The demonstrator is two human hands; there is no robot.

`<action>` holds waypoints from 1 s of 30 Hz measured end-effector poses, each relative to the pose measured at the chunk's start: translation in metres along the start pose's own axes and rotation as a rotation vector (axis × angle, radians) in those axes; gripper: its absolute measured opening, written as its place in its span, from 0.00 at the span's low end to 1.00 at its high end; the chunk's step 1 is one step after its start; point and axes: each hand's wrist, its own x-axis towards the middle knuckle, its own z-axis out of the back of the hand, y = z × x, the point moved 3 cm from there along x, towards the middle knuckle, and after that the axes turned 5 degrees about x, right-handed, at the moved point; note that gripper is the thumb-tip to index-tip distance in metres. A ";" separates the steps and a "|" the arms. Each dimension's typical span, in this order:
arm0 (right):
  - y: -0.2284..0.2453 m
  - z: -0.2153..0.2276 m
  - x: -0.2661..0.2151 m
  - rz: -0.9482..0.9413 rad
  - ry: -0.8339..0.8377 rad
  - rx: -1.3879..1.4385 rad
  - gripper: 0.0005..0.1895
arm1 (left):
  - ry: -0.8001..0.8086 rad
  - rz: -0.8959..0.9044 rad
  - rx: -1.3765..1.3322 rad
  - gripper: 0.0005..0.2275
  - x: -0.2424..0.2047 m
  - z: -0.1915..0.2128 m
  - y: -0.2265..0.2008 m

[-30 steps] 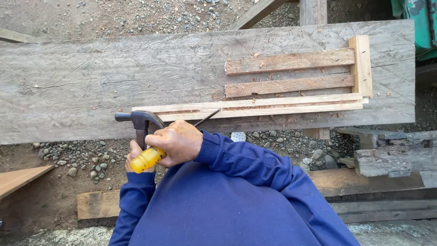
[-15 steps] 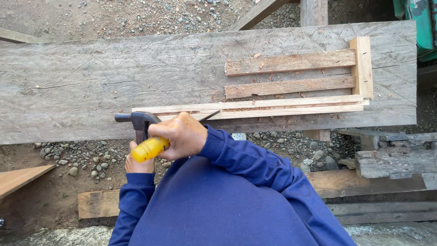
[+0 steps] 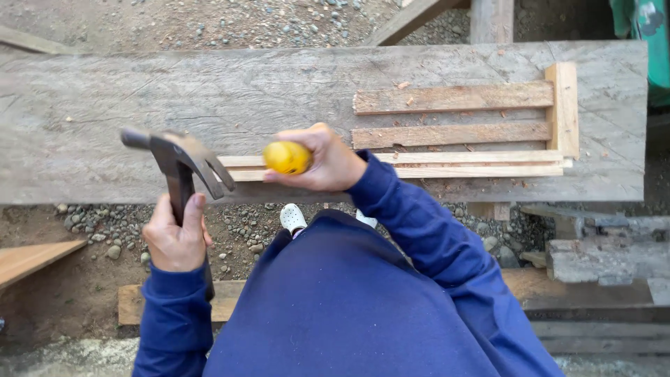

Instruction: Dismantling a small wooden frame using a hammer and a screwdriver as a pry tool.

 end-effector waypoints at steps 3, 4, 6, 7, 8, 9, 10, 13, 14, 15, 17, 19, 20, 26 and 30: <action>-0.011 0.014 -0.007 -0.071 0.021 -0.063 0.15 | -0.005 -0.202 -0.047 0.15 0.001 0.028 -0.066; -0.012 0.015 -0.007 -0.057 0.048 -0.058 0.15 | -0.035 -0.195 -0.045 0.15 0.000 0.038 -0.084; -0.016 0.024 -0.009 -0.152 0.003 -0.052 0.15 | -0.002 -0.421 0.076 0.14 -0.003 0.052 -0.126; -0.020 0.025 -0.010 -0.145 0.027 -0.053 0.15 | -0.026 -0.413 0.073 0.14 -0.003 0.058 -0.140; -0.025 0.029 -0.011 -0.147 0.019 0.019 0.13 | 0.011 -0.495 0.095 0.13 -0.003 0.062 -0.156; -0.029 0.033 -0.015 -0.156 0.004 0.091 0.11 | 0.058 -0.577 0.114 0.13 -0.004 0.065 -0.171; -0.033 0.032 -0.017 -0.156 0.021 0.088 0.11 | 0.043 -0.569 0.110 0.13 -0.002 0.062 -0.178; -0.044 0.032 -0.023 -0.171 -0.013 0.072 0.12 | 0.206 -0.596 0.139 0.14 0.006 0.043 -0.190; -0.048 0.032 -0.024 -0.180 -0.019 0.020 0.13 | 0.284 -0.583 0.250 0.17 0.009 0.030 -0.186; -0.051 0.031 -0.026 -0.190 -0.026 -0.032 0.14 | 0.364 -0.567 0.359 0.19 0.012 0.018 -0.182; -0.043 0.029 -0.024 -0.166 -0.005 -0.031 0.15 | 0.394 -0.572 0.451 0.21 0.011 0.015 -0.179; -0.029 0.026 -0.019 -0.138 0.018 -0.028 0.15 | 0.421 -0.574 0.543 0.22 0.010 0.016 -0.182; -0.020 0.024 -0.017 -0.138 -0.001 0.004 0.17 | 0.398 -0.580 0.533 0.23 0.009 0.021 -0.186; -0.056 0.034 -0.034 -0.202 -0.040 -0.010 0.15 | 0.265 -0.619 0.277 0.22 0.001 0.058 -0.208; -0.064 0.036 -0.032 -0.189 0.013 -0.105 0.12 | 0.380 -0.509 0.333 0.21 0.002 0.031 -0.184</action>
